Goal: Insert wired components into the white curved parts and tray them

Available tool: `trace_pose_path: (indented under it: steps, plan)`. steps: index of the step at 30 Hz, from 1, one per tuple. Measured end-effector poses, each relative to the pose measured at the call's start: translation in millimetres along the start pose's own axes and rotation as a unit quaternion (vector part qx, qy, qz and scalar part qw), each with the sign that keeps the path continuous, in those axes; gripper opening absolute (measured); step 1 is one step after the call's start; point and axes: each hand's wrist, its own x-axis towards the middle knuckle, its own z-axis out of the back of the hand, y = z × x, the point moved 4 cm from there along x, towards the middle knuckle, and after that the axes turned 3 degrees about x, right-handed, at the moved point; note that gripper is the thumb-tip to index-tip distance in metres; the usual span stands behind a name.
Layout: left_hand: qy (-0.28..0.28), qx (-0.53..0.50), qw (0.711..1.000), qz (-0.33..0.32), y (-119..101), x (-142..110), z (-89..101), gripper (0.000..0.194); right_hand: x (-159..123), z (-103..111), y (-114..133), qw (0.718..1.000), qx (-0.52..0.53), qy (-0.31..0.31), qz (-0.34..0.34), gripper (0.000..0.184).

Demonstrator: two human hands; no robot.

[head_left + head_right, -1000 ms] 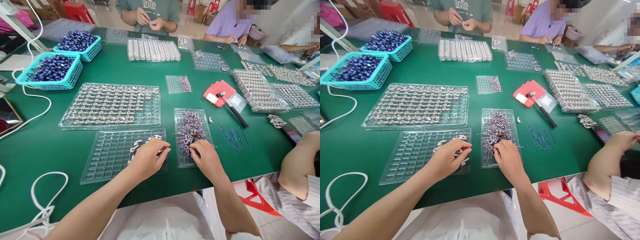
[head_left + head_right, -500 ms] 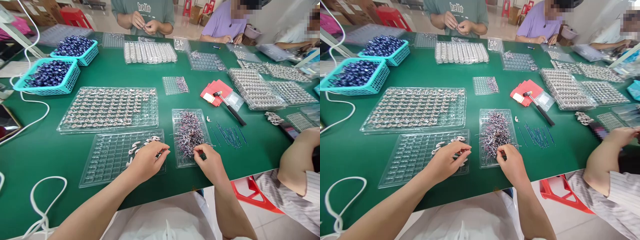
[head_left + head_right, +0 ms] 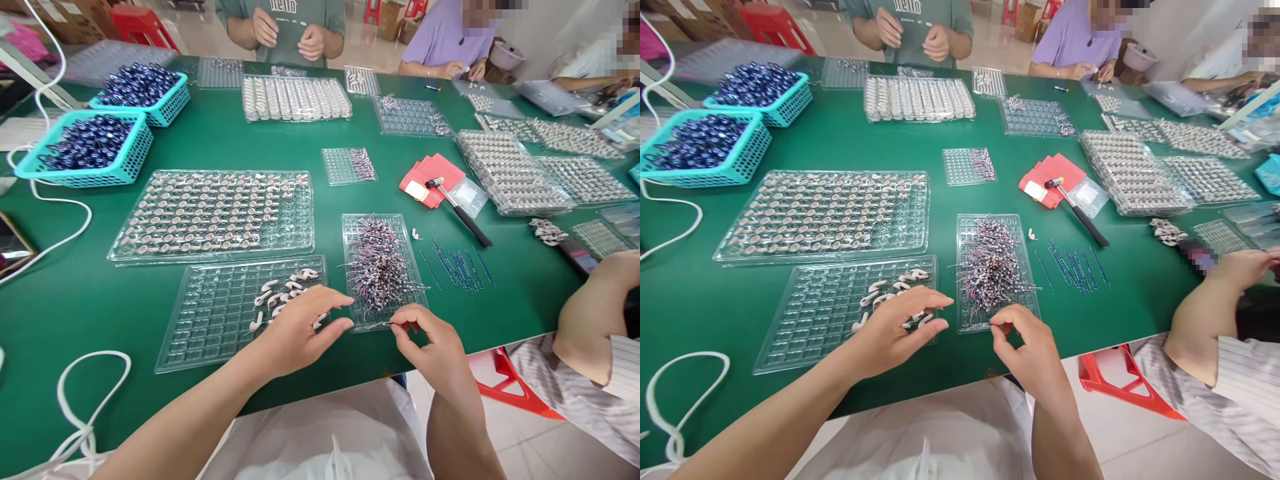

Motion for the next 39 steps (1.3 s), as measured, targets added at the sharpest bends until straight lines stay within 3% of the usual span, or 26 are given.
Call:
trace_pose_path:
  steps: [5,11,15,19,22,29,35,39]
  plan:
    - [0.018,-0.059,0.998,-0.028,-12,-2,-5.3,0.035,6,-22,18,0.998,0.065,-0.012,0.018,0.014]
    - [-0.024,-0.028,0.999,-0.018,-7,-3,-1.4,0.01,12,-41,25,0.995,0.095,-0.011,0.027,0.015]
    - [-0.019,-0.029,0.999,0.03,-5,-3,0.2,0.011,14,-43,26,0.996,0.068,-0.026,0.061,0.017]
    - [0.003,-0.056,0.992,0.11,-4,-1,1.9,0.014,15,-44,30,0.983,-0.024,-0.052,0.176,0.027]
    - [0.038,-0.108,0.978,0.174,-2,0,1.5,0.016,15,-47,31,0.97,-0.08,-0.061,0.222,0.028]
    - [0.07,-0.184,0.947,0.254,12,0,-2.6,0.016,13,-53,27,0.966,-0.078,-0.077,0.236,0.03]
    - [0.114,-0.275,0.911,0.285,9,2,-1.5,0.018,16,-54,25,0.974,0.023,-0.071,0.216,0.029]
    - [0.119,-0.288,0.903,0.296,8,4,-0.4,0.017,17,-53,24,0.977,0.077,-0.055,0.189,0.027]
